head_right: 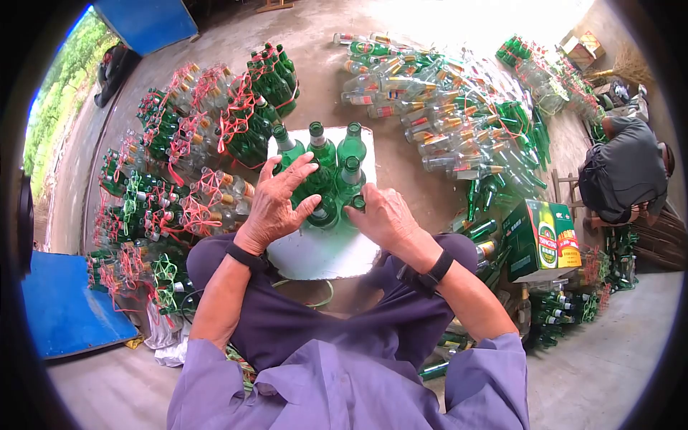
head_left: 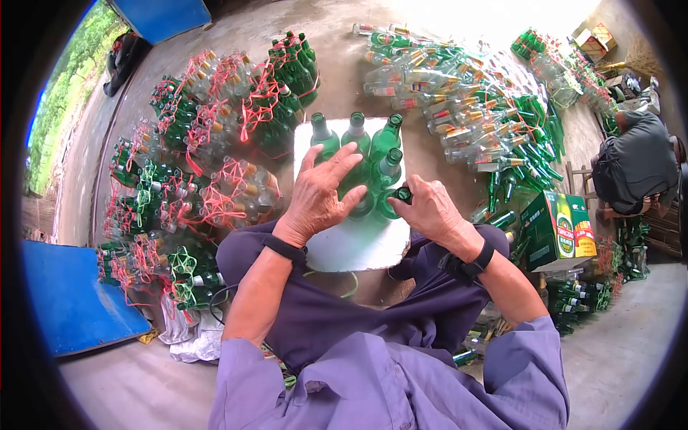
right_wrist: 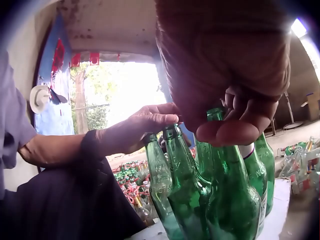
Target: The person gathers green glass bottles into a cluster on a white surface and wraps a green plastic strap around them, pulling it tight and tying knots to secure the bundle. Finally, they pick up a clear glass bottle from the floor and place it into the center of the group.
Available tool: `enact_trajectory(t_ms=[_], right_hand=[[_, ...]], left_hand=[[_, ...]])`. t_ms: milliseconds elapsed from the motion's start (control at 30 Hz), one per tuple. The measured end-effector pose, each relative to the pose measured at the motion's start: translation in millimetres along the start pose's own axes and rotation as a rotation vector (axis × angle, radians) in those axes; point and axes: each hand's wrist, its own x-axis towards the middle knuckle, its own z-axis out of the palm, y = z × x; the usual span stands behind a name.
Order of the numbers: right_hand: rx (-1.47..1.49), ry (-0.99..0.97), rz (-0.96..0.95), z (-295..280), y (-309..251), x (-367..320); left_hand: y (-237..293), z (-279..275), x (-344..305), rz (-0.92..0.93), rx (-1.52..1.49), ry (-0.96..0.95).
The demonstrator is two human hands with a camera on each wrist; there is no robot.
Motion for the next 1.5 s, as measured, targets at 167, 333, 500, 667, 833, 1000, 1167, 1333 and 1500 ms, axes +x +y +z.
enact_trajectory(t_ms=[167,333,500,667,833,1000,1167,1333,1500], right_hand=[[0.238,0.034,0.075,4,5,-17],[0.180,-0.042,0.253,46,42,-28],[0.652,-0.309,0.562,85,78,-25],[0.958,-0.164,0.623,104,68,-10],[1.263,-0.080,0.700,139,89,-6],[1.505,-0.082,0.762,129,85,-8],[1.505,-0.007,0.735,110,61,-6],[1.000,-0.034,0.564,145,90,-5],[0.756,-0.155,0.587,138,93,-2]], left_hand=[[-2,1,-2,0.004,-0.009,-0.002],[1,-8,-2,0.009,-0.111,0.056],[-9,-6,-9,-0.324,-0.398,0.410],[-47,-1,-19,-0.914,-0.935,0.571],[-118,56,-70,-1.294,-1.192,0.413],[-118,84,-84,-1.338,-1.261,0.245],[-105,89,-85,-0.989,-1.435,0.171],[-86,88,-74,-0.910,-1.421,0.231],[-87,90,-74,-0.974,-1.482,0.236]])
